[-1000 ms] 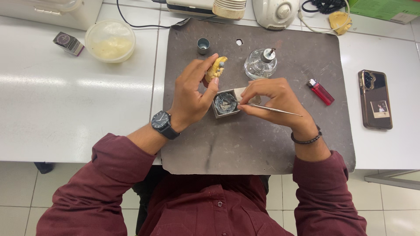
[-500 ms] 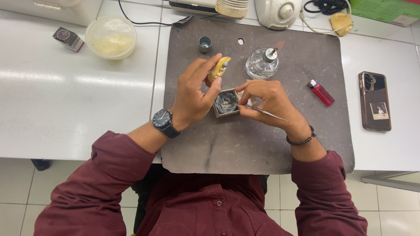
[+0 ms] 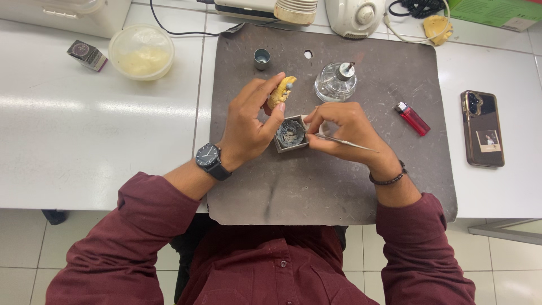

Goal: The person holds a yellow denture with tooth-colored teeth in one hand and uses a heated wax spatula to apply and shape wax along the denture's teeth and gum areas. They repeatedly dip the tool into a small box of dark wax, warm it over an alcohol lamp flame, and work the wax onto the denture surface.

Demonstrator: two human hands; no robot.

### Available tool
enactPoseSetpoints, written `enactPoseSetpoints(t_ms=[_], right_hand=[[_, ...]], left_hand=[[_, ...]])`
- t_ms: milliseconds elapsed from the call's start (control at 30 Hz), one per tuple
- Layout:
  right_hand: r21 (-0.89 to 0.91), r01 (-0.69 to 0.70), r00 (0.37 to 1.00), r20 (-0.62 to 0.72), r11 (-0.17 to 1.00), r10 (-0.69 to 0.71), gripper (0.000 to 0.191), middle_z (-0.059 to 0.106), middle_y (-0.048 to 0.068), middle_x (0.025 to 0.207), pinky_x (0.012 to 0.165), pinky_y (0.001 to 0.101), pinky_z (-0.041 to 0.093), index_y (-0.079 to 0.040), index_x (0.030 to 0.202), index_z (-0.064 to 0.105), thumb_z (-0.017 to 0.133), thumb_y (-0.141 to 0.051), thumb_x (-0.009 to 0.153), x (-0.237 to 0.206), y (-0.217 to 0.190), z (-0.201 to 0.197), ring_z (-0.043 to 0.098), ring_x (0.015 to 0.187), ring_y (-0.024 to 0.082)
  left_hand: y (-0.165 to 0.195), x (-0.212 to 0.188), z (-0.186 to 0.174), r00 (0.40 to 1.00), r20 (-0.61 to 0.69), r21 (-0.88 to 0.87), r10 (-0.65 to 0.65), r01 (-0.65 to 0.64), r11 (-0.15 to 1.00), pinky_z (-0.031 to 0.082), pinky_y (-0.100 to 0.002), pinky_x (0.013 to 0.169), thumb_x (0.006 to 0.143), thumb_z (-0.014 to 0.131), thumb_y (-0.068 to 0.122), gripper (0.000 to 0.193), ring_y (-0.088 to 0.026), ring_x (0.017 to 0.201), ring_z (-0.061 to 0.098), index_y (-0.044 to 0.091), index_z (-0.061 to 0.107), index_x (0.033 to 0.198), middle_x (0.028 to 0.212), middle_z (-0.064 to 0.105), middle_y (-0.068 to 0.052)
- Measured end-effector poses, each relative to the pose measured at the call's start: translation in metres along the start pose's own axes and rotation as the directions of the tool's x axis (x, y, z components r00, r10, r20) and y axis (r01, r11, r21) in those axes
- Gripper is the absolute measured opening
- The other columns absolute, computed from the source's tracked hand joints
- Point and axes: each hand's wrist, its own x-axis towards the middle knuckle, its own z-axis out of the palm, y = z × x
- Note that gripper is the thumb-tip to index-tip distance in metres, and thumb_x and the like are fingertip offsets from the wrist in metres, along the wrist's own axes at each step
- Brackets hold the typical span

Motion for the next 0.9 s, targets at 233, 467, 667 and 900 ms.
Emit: enactPoseSetpoints(t_ms=[233,467,667,900], right_hand=[[0.29,-0.034,0.864,-0.472,0.956,0.174,0.011,0.076,0.011,0.095,0.079,0.0239,0.063,-0.001,0.102,0.068,0.078,-0.004,0.102,-0.015,0.021,-0.028,0.076,0.089,0.015],[0.183,-0.109,0.747,-0.634,0.977,0.202,0.017,0.075,0.013,0.09,0.072,0.0245,0.065,0.0,0.1,0.063,0.079,-0.003,0.107,-0.015,0.036,-0.038,0.076,0.081,0.015],[0.128,-0.129,0.746,-0.641,0.983,0.182,0.017,0.075,0.013,0.092,0.071,0.0252,0.065,0.001,0.101,0.063,0.078,-0.003,0.107,-0.012,0.036,-0.035,0.076,0.082,0.015],[0.384,0.032,0.812,-0.548,0.923,0.2,0.014,0.075,0.014,0.095,0.083,0.03,0.065,0.0,0.102,0.064,0.078,0.0,0.102,-0.012,0.027,-0.033,0.076,0.089,0.018]], left_hand=[[0.001,0.0,0.0,1.0,-0.004,-0.001,0.004,-0.004,1.0,0.056,-0.03,0.076,0.099,0.065,0.007,0.044,-0.017,0.088,0.064,-0.002,0.058,0.142,0.11,0.065,-0.012],[0.001,0.001,0.001,1.0,0.007,-0.013,-0.01,0.01,1.0,0.056,-0.029,0.074,0.099,0.065,0.008,0.045,-0.017,0.087,0.064,-0.002,0.058,0.141,0.107,0.065,-0.011],[0.0,-0.001,0.001,1.0,0.002,-0.009,-0.006,0.006,1.0,0.056,-0.029,0.074,0.099,0.065,0.009,0.044,-0.016,0.087,0.065,-0.001,0.058,0.141,0.108,0.066,-0.011],[0.002,0.0,0.002,0.999,0.048,-0.034,0.022,-0.021,0.999,0.057,-0.027,0.073,0.097,0.07,0.011,0.049,-0.014,0.084,0.065,0.0,0.057,0.143,0.105,0.068,-0.009]])
